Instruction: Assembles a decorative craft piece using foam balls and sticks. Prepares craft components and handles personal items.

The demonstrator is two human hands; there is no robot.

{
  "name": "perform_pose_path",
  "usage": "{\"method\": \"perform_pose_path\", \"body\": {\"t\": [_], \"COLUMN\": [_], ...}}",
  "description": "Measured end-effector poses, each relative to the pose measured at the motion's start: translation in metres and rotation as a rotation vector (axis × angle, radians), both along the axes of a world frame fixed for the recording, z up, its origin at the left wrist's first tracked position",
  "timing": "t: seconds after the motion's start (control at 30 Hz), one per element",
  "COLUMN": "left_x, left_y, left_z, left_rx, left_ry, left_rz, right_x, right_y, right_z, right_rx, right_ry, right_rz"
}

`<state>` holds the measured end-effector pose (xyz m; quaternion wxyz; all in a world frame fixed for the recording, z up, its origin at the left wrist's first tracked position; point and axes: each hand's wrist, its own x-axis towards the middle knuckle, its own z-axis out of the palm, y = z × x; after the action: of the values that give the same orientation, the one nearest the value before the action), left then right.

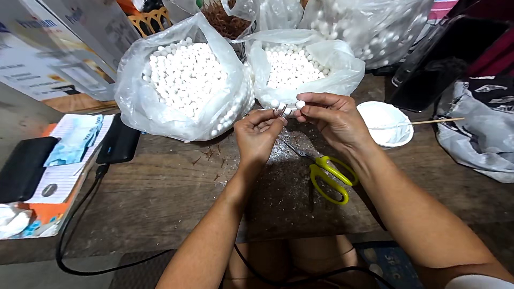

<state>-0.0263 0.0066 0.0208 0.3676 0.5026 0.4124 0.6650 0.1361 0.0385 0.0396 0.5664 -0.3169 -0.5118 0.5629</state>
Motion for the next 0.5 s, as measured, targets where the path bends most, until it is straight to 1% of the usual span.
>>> {"method": "perform_pose_path", "body": {"t": [0.1,0.2,0.33,0.5], "left_x": [0.0022,0.0019,-0.0005,0.0025], "left_y": [0.0007,-0.0005,-0.0019,0.0024], "left_z": [0.0024,0.0023,-0.0009,-0.002], "left_rx": [-0.005,0.013,0.066,0.095], "left_ry": [-0.031,-0.001,0.045,-0.04], "left_rz": [0.024,0.04,0.014,0.042], "right_x": [-0.0003,-0.0015,-0.002,-0.0018], "right_y": [0.0006,0.0001,-0.0008,-0.0003], "right_z": [-0.0007,-0.0012,-0.0004,-0.0002], "right_rx": [0.0,-0.005,-0.015,-0.006], "right_ry": [-0.009,-0.006,-0.009,0.009], "right_rz": [0.003,0.007,0.007,0.002]}}
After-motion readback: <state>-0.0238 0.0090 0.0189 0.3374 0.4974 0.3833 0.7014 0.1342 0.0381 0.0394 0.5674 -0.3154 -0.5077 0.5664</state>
